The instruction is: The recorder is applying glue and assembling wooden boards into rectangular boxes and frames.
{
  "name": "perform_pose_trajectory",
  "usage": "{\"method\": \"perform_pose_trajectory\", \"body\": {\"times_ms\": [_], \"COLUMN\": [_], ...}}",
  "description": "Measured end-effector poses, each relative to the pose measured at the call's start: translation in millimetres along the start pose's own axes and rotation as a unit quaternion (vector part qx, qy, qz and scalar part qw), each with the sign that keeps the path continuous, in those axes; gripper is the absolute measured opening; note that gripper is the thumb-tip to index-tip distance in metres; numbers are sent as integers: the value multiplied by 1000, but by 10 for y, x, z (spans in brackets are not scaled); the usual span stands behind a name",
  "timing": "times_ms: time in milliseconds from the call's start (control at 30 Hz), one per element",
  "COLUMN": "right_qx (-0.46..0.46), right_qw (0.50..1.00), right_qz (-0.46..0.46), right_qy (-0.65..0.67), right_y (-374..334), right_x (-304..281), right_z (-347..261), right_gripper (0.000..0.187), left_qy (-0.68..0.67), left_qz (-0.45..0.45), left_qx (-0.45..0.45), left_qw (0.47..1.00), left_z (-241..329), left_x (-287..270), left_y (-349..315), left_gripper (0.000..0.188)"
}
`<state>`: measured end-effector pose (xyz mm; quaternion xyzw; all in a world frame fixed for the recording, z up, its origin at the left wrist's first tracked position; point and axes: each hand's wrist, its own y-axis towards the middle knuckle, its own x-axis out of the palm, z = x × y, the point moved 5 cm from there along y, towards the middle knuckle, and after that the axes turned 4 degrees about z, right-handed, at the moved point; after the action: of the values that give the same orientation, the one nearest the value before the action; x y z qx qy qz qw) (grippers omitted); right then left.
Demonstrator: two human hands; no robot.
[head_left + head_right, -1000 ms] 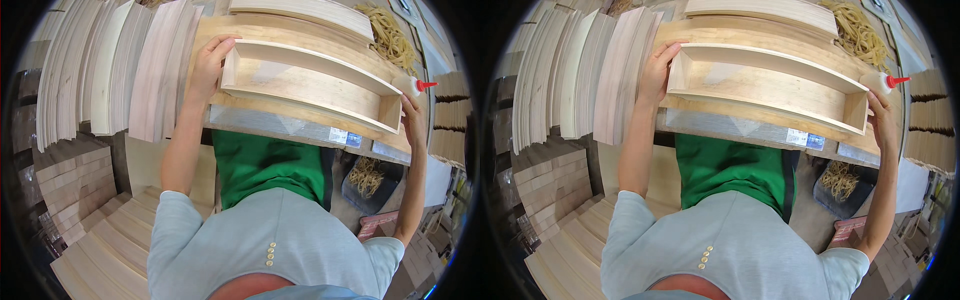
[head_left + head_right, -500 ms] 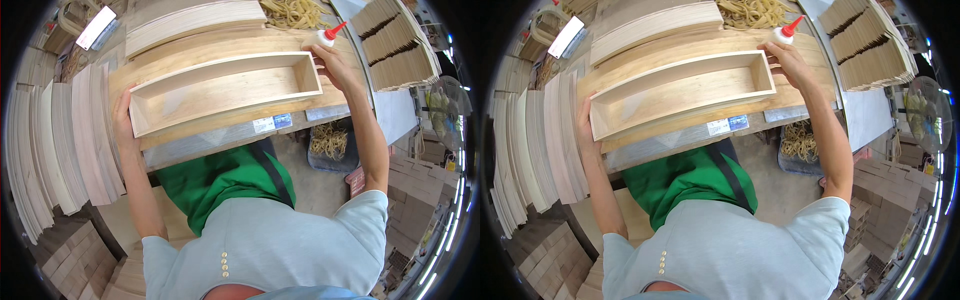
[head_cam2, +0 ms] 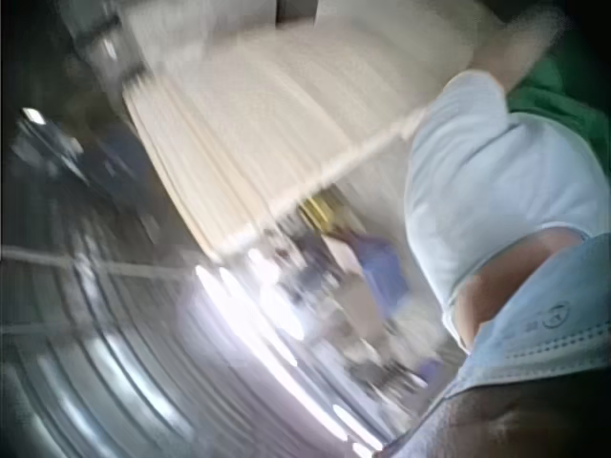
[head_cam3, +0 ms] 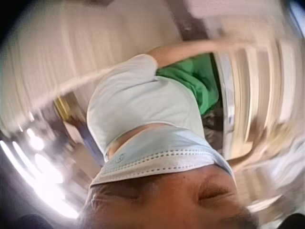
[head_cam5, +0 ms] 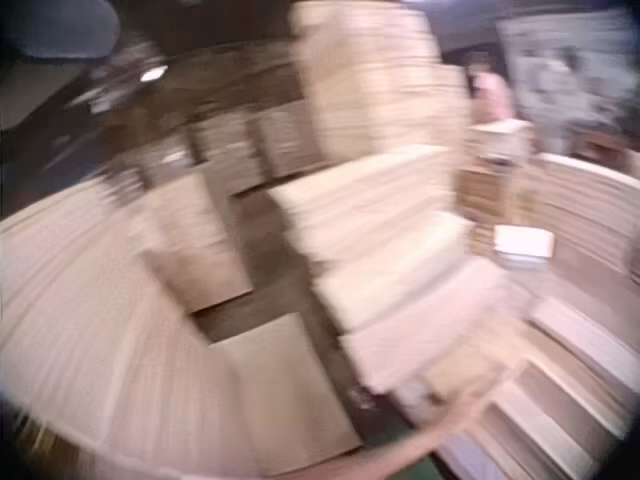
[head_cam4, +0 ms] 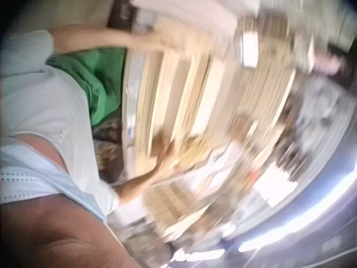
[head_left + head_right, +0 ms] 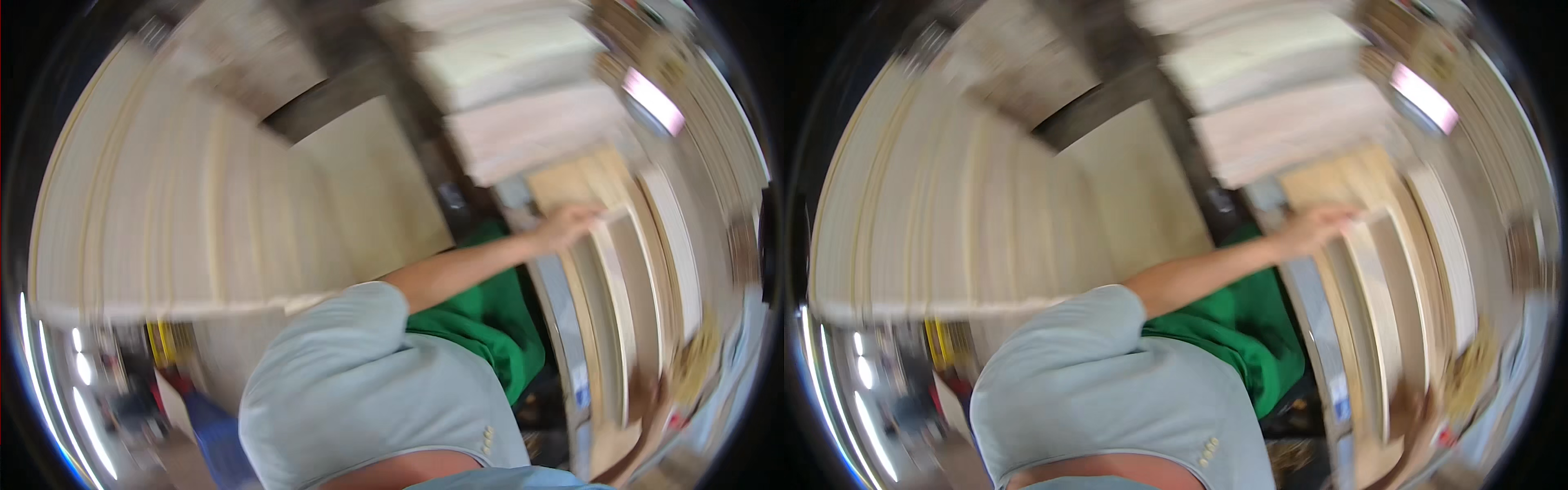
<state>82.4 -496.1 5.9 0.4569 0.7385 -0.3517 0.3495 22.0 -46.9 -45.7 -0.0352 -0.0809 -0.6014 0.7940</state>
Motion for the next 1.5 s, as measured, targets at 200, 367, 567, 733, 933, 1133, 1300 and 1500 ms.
{"method": "perform_pose_trajectory", "body": {"times_ms": [200, 367, 567, 733, 933, 1133, 1300, 1500], "right_qx": [-88, -145, -275, -327, -486, -478, -499, -572], "right_qw": [983, 964, 930, 918, 867, 852, 823, 738], "right_qz": [-89, 54, 219, -126, -106, -202, -257, -347], "right_qy": [132, 214, 109, 188, 20, -64, -90, -85], "right_y": [597, -28, 355, -537, -363, -698, -964, -1098], "right_x": [-33, -259, -95, 1489, 3941, 5479, 5632, 5792], "right_z": [-61, -1250, -1348, -4289, -4639, -4530, -4456, -4293], "right_gripper": [29, 29, 42, 24, 18, 18, 26, 22], "left_qy": [35, -51, -40, 303, 283, 247, 154, 119], "left_qz": [173, 175, 225, 307, 289, 312, 349, 194], "left_qx": [48, 28, 15, 29, -167, -280, -208, -70], "left_qw": [983, 983, 973, 902, 899, 874, 901, 971], "left_z": [350, -106, -210, -530, -1484, -2147, -2714, -2342], "left_x": [-378, -621, -952, -1456, -1812, -1911, -2013, -1993], "left_y": [-821, -1382, -1811, -2414, -3345, -4059, -4036, -3588], "left_gripper": [29, 27, 25, 24, 25, 27, 27, 32]}}
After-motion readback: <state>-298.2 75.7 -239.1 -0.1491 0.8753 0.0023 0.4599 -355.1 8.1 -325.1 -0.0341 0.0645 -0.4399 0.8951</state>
